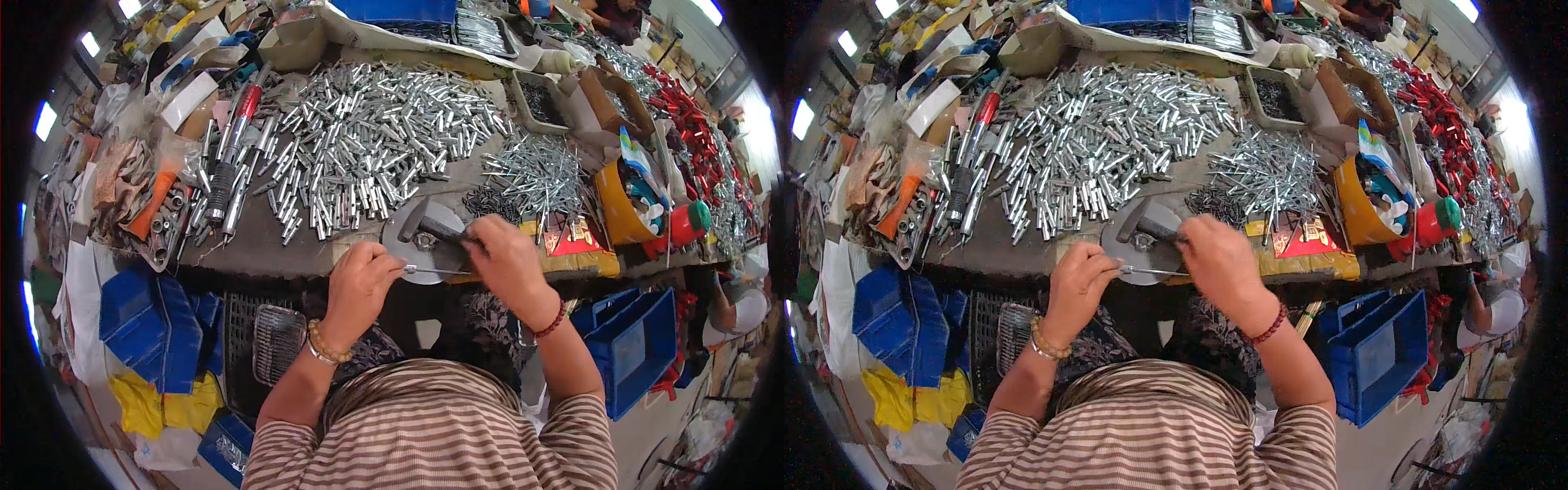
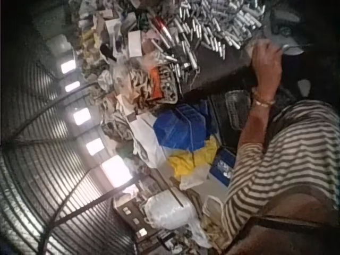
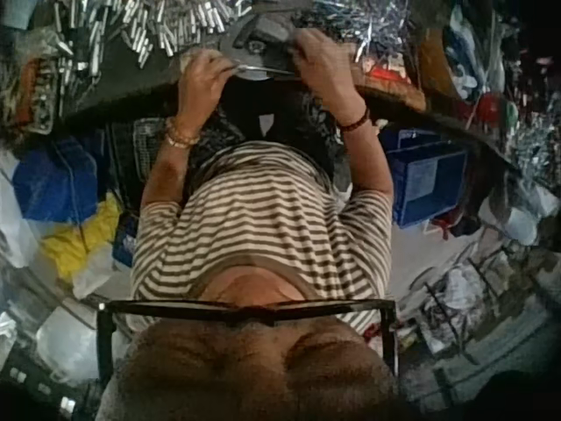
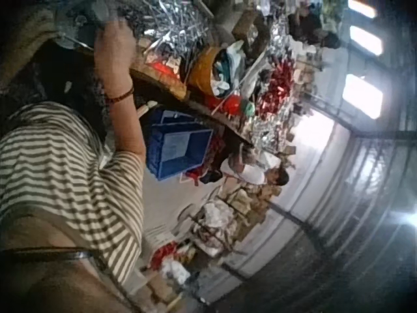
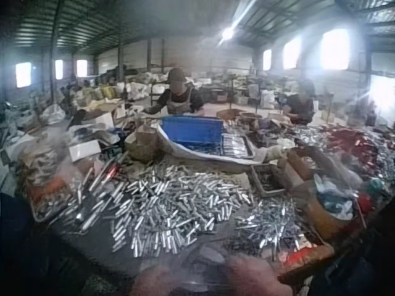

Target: The person assembles metal expansion anchors by inserting metal pins into metal sleeves, tapping them with a hammer on a metal plate, and placing the finished anchors into a tray.

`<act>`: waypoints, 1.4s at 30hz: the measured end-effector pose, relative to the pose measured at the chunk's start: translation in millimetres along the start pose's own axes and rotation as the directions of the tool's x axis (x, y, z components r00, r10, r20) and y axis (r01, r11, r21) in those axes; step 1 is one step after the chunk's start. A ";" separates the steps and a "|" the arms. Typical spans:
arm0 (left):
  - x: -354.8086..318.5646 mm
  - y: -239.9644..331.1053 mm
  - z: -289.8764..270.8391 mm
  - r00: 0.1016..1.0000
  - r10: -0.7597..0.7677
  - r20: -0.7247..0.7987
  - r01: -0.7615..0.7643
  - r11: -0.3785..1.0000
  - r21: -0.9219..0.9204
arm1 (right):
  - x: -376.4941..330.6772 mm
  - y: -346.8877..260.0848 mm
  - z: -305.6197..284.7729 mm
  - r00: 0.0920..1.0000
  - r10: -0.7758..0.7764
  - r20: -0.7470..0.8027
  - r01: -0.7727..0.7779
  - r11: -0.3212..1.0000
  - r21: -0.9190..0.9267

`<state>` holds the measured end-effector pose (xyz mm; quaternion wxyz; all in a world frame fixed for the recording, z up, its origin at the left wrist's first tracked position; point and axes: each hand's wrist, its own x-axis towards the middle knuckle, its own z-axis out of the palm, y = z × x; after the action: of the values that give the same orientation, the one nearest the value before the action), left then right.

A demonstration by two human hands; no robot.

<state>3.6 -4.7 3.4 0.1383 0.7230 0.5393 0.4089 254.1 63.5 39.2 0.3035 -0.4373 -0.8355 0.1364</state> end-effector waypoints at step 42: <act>4.3 2.2 -7.9 0.998 0.016 0.066 -0.016 1.000 -0.001 | -15.5 -11.2 3.8 0.998 -0.030 0.059 0.044 0.969 -0.245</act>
<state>-0.5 -3.5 11.7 0.1530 0.7403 0.5286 0.3862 251.2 44.6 35.7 0.2264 -0.4521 -0.8619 0.0378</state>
